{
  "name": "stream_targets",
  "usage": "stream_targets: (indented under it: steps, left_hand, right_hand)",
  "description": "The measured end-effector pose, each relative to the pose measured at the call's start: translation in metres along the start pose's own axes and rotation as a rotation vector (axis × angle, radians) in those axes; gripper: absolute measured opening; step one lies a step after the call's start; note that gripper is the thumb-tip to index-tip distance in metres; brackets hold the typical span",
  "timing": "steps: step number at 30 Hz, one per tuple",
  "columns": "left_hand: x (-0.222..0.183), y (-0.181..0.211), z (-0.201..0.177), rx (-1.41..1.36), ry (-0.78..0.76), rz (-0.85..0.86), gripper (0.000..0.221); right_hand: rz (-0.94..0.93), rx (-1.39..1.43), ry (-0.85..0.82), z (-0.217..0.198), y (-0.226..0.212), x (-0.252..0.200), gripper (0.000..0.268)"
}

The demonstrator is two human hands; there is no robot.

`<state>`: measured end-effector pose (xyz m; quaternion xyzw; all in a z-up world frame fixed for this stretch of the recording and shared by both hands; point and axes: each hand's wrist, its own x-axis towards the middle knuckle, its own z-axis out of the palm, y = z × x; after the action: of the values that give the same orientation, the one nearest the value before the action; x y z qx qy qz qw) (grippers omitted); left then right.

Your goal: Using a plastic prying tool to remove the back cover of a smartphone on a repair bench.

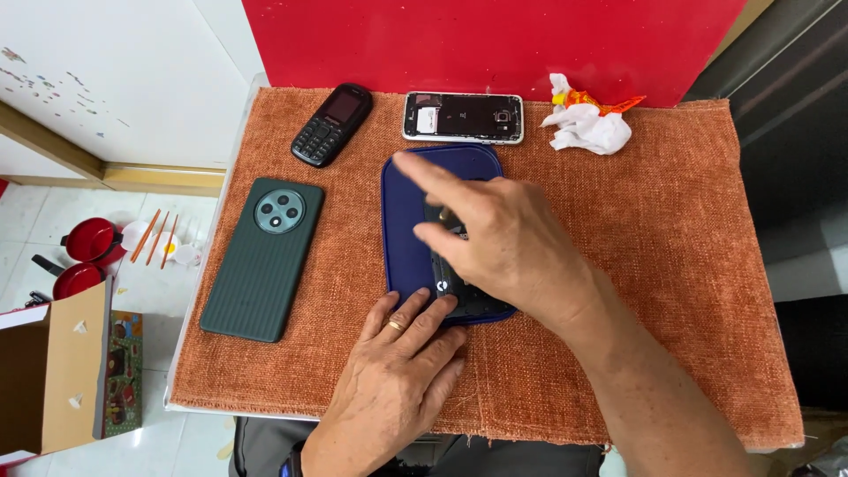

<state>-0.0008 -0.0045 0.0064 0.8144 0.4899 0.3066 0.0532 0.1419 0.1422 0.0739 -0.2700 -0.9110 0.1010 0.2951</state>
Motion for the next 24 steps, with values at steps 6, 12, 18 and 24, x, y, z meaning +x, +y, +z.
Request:
stream_targets:
  steps: [6, 12, 18, 24]
  left_hand:
    - [0.000, -0.001, 0.001, -0.002, -0.006, 0.006, 0.024]
    - [0.001, -0.001, 0.002, -0.014, -0.054, -0.031, 0.034]
    - [0.002, -0.002, -0.001, -0.021, -0.084, -0.008, 0.037]
    - [0.003, -0.002, -0.002, -0.039, -0.051, -0.004, 0.033]
  right_hand:
    - [0.008, -0.039, -0.033, 0.002, -0.001, -0.001, 0.056]
    - [-0.068, -0.104, 0.080, 0.004, 0.001, 0.000, 0.040]
    - [-0.101, -0.013, 0.042, 0.007, 0.002, 0.002, 0.040]
    - [-0.124, 0.111, -0.023, 0.001, -0.005, 0.005, 0.045]
